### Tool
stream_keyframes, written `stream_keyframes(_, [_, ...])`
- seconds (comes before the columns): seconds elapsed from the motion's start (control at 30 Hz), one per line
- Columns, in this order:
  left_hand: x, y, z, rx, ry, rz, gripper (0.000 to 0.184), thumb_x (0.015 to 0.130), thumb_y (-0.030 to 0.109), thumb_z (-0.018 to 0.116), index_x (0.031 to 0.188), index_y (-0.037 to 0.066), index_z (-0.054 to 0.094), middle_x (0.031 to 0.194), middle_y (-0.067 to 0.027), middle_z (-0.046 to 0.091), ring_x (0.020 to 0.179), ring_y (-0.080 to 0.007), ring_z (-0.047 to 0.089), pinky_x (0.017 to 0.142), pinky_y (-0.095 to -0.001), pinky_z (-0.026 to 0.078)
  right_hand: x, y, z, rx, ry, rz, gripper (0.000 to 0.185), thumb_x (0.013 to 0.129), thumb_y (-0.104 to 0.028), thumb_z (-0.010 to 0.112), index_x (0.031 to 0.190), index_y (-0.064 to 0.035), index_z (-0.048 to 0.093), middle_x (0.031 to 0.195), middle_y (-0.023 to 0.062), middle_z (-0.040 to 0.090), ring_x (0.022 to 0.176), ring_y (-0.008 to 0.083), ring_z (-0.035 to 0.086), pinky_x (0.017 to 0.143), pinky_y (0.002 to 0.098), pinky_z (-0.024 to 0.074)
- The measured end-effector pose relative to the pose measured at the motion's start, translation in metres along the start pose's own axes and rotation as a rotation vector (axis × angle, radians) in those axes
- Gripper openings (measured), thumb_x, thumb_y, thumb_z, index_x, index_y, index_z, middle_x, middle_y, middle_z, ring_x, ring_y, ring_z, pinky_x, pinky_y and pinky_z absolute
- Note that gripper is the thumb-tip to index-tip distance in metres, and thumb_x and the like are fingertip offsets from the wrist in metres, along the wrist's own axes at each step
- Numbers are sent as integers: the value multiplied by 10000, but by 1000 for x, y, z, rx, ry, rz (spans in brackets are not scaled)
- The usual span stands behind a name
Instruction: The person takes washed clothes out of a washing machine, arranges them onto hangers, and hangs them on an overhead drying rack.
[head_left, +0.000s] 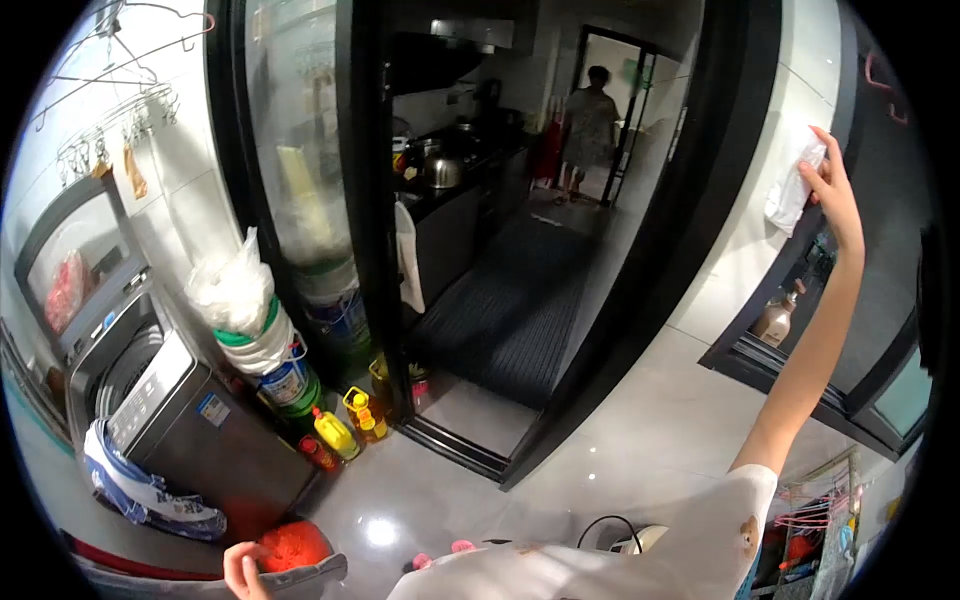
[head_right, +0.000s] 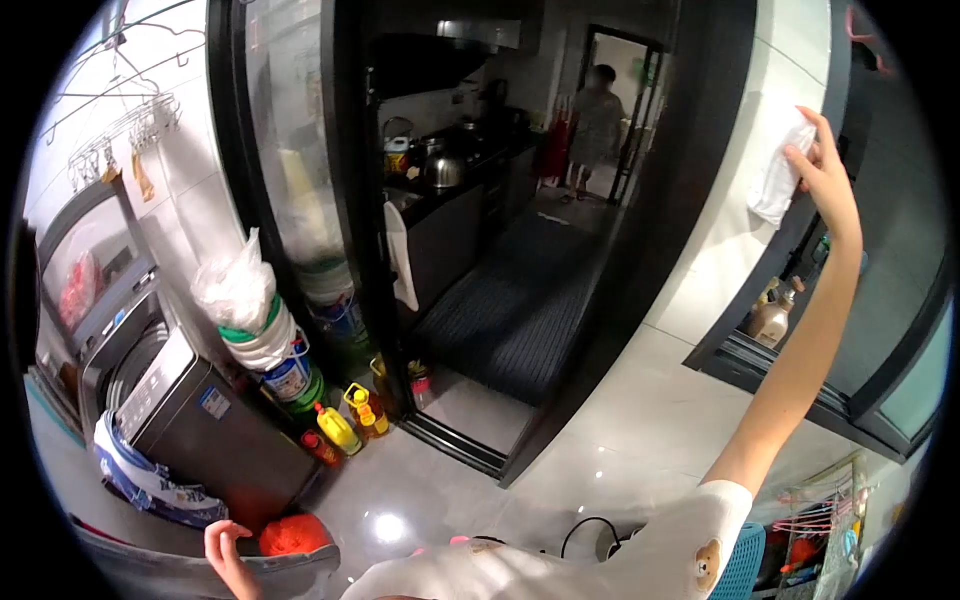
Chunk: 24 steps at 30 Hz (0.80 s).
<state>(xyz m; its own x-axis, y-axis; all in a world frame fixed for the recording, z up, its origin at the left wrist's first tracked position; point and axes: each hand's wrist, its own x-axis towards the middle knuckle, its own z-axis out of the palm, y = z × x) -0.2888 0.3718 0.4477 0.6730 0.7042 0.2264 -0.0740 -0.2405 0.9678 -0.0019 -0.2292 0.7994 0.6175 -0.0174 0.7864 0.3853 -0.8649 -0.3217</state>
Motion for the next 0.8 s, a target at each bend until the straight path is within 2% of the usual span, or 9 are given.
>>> stream_keyframes(0.07, [-2,-35,-11,-34,-22,-11,201,883,165,489,969,1,569,874,-94,593,791,-167,558,741,-274,443,1,1,-1,-15,0,22,514,842,-219,561,1312,-201,354,634,-40,402,564,44,352,497,187,298])
stream_keyframes(0.1, [2,-65,-26,-24,-126,-6,339,877,353,507,990,34,527,912,-125,574,824,-195,572,744,-339,465,2,4,1,-18,25,10,518,843,-220,560,1315,-202,350,625,-42,387,559,43,348,496,185,295])
stream_keyframes(0.13, [-4,-55,-8,-72,19,39,174,900,145,453,875,-6,535,698,-38,531,661,-111,524,638,-249,450,3,7,-1,-19,9,-6,511,847,-226,554,1315,-201,351,624,-42,388,560,42,345,497,183,294])
stream_keyframes(0.4, [-17,-75,-27,-64,78,-28,185,908,169,448,916,5,536,749,-53,553,657,-114,528,644,-249,452,6,18,1,-58,35,-3,506,867,-194,528,1333,-213,331,652,-35,381,581,47,338,506,178,286])
stream_keyframes(0.5, [-20,-60,-33,58,39,-120,218,894,161,476,1032,13,558,913,-112,599,887,-182,559,807,-280,431,6,19,2,-49,38,-24,504,858,-221,536,1323,-216,341,628,-39,366,565,53,329,497,188,283])
stream_keyframes(0.6, [-17,-82,-34,-62,76,-55,191,905,171,448,959,9,534,758,-54,553,662,-109,523,649,-241,445,4,19,2,-88,79,-32,505,854,-223,541,1320,-210,346,613,-46,345,552,48,316,486,188,276])
stream_keyframes(0.67, [-19,-69,-25,-72,89,-62,233,902,171,446,1061,11,506,769,-53,553,672,-106,522,658,-234,439,9,25,0,-104,48,-18,517,862,-246,532,1338,-235,329,638,-38,367,578,56,335,501,190,280])
stream_keyframes(0.73, [-20,-63,-22,-88,65,-85,409,895,159,451,1271,24,364,780,-53,558,670,-102,519,667,-229,435,12,36,-2,-155,53,-55,517,858,-220,538,1333,-213,335,606,-56,305,548,39,304,473,178,264])
stream_keyframes(0.8, [-21,-54,-14,-156,102,-106,491,883,121,483,1318,13,283,767,-65,567,695,-112,536,662,-233,445,18,56,0,-156,83,-123,537,864,-246,537,1351,-220,309,609,-54,290,532,48,296,468,186,264])
